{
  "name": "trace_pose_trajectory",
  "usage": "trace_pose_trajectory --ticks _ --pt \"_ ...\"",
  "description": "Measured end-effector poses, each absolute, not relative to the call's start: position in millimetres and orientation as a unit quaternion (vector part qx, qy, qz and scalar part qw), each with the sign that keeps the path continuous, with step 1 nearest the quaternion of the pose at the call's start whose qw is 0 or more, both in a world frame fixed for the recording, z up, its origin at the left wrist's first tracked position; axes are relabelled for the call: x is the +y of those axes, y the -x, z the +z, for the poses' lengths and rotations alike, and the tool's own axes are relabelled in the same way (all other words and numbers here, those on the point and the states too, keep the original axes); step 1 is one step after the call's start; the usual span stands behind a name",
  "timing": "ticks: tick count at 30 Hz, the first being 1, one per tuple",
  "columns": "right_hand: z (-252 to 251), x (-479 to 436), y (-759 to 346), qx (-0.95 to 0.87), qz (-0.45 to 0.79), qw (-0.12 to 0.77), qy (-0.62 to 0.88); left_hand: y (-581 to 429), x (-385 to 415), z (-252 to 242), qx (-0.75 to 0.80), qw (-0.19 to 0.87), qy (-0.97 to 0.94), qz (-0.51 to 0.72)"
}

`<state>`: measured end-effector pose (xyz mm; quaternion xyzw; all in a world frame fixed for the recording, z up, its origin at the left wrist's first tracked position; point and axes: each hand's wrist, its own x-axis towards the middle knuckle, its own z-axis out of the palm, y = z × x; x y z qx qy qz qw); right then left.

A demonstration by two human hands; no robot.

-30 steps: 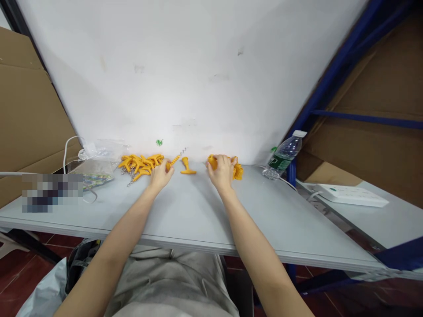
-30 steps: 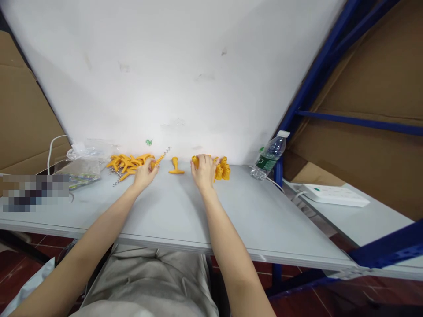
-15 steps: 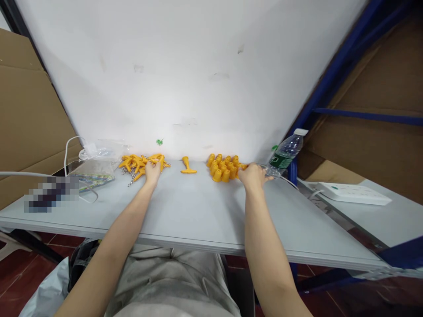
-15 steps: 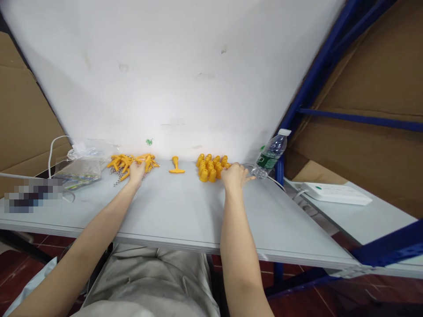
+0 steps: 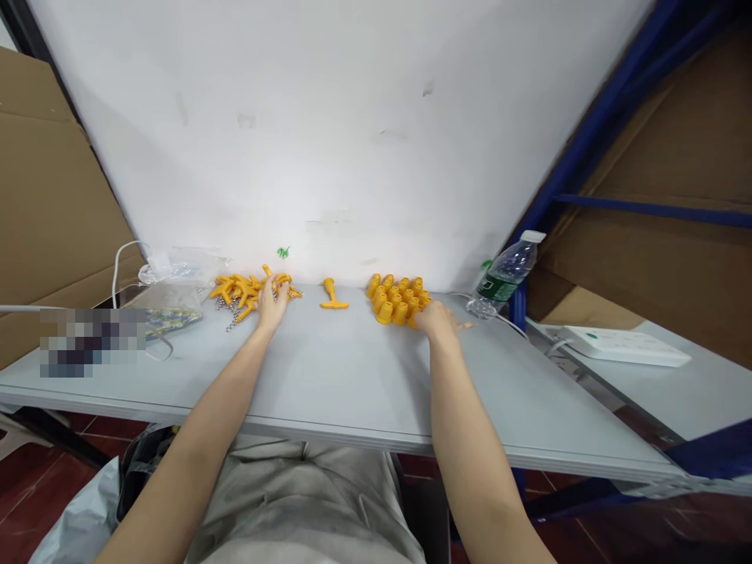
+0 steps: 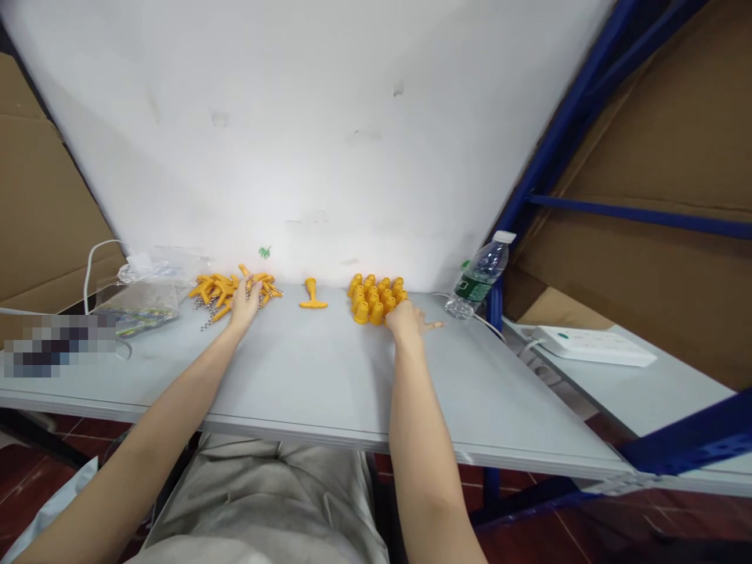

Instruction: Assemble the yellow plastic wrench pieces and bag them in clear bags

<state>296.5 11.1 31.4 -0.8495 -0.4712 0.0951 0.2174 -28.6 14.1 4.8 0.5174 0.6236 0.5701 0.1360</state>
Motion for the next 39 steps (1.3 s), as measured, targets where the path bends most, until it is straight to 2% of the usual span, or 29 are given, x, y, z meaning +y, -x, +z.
trace_pose_trajectory --ticks 6,12,16,20,25,29,35,39 --pt "31.7 6.6 -295.7 -0.476 0.053 0.258 0.839 33.8 13.7 -4.2 0.677 0.015 -0.607 0.416" --pt "34.1 6.5 -278.8 -0.545 -0.086 0.352 0.756 44.2 27.1 -19.7 0.756 0.041 -0.589 0.282" --pt "30.0 8.4 -243.5 -0.653 -0.113 0.372 0.65 47.2 34.7 -25.8 0.76 0.049 -0.587 0.275" --pt "16.1 13.5 -201.3 -0.768 -0.044 0.294 0.567 50.1 37.7 -27.8 0.75 0.022 -0.57 0.334" --pt "2.9 35.0 -172.2 -0.744 0.065 0.194 0.636 52.8 40.2 -27.4 0.739 0.009 -0.568 0.363" --pt "-1.0 56.2 -161.9 -0.74 0.122 0.163 0.641 51.0 41.4 -26.5 0.73 0.027 -0.576 0.366" --pt "-1.5 71.9 -147.2 -0.783 0.141 0.133 0.591 46.1 35.9 -25.0 0.734 0.062 -0.6 0.312" --pt "0.1 68.2 -147.7 -0.802 0.048 0.095 0.588 42.7 30.1 -21.7 0.751 0.039 -0.588 0.299"
